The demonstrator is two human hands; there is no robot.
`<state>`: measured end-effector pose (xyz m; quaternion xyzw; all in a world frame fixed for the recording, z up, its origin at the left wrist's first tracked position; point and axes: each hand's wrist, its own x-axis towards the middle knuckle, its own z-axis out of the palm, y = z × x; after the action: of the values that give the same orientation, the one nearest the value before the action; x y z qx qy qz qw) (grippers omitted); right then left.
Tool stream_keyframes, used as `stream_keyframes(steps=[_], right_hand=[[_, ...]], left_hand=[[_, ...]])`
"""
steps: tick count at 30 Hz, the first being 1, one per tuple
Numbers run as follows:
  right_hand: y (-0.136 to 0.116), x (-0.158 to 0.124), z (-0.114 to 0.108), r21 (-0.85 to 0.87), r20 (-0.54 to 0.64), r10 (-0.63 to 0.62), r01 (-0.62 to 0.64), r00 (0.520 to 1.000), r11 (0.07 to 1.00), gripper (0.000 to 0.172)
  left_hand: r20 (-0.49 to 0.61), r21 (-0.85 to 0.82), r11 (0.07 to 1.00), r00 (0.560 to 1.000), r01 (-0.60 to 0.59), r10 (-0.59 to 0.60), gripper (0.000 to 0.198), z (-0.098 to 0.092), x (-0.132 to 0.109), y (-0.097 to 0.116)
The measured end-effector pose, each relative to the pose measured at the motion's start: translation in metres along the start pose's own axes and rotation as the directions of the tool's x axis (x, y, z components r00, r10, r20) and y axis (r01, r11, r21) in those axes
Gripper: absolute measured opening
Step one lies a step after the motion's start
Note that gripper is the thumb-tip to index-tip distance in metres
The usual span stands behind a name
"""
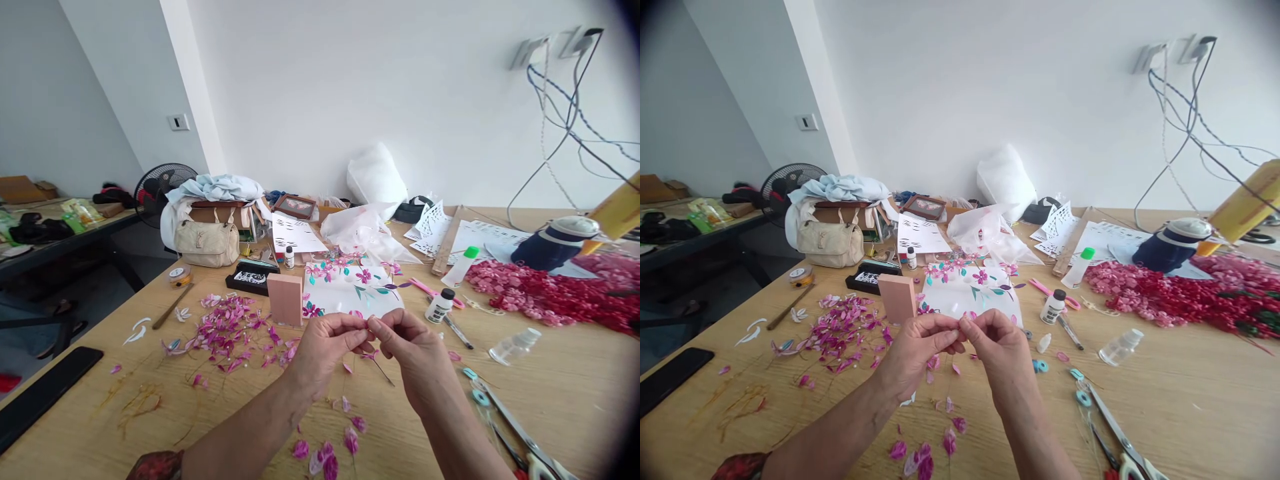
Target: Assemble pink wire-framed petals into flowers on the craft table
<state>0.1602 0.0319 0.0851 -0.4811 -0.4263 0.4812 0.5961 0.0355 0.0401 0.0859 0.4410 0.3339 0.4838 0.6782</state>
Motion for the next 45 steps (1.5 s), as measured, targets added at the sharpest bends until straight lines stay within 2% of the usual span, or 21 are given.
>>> stream_keyframes(steps=[5,12,18,27,37,45], right_hand=[[0.003,0.0,0.002,-0.04,0.012,-0.013,0.014,1.0,0.999,0.031],[-0.006,0.0,-0.002,-0.04,0.107,0.04,-0.036,0.993,0.999,0.03],[-0.012,0.001,-0.005,-0.044,0.227,0.035,-0.025,0.973,0.999,0.021],[-0.01,0.007,-0.004,-0.037,0.24,0.059,-0.052,0.969,0.998,0.021],[-0.007,0.009,-0.005,0.025,0.184,0.059,-0.065,0.981,0.998,0.02],[-0.006,0.006,-0.003,0.037,0.162,0.066,-0.073,0.985,0.997,0.022]], left_hand=[[-0.061,0.004,1.0,0.998,-0.007,0.007,0.02,0.001,0.001,0.0],[-0.046,-0.088,0.996,0.999,0.012,-0.017,0.02,-0.002,0.001,0.0],[-0.036,-0.113,0.992,0.997,0.058,-0.062,0.016,0.0,-0.002,0.002],[-0.015,0.042,0.999,1.0,-0.001,0.001,0.016,-0.001,0.0,0.003],[0.112,0.157,0.988,0.993,0.005,-0.023,0.027,-0.007,-0.002,0.006],[0.025,0.249,0.968,0.999,0.015,-0.021,0.02,-0.005,-0.001,0.008]])
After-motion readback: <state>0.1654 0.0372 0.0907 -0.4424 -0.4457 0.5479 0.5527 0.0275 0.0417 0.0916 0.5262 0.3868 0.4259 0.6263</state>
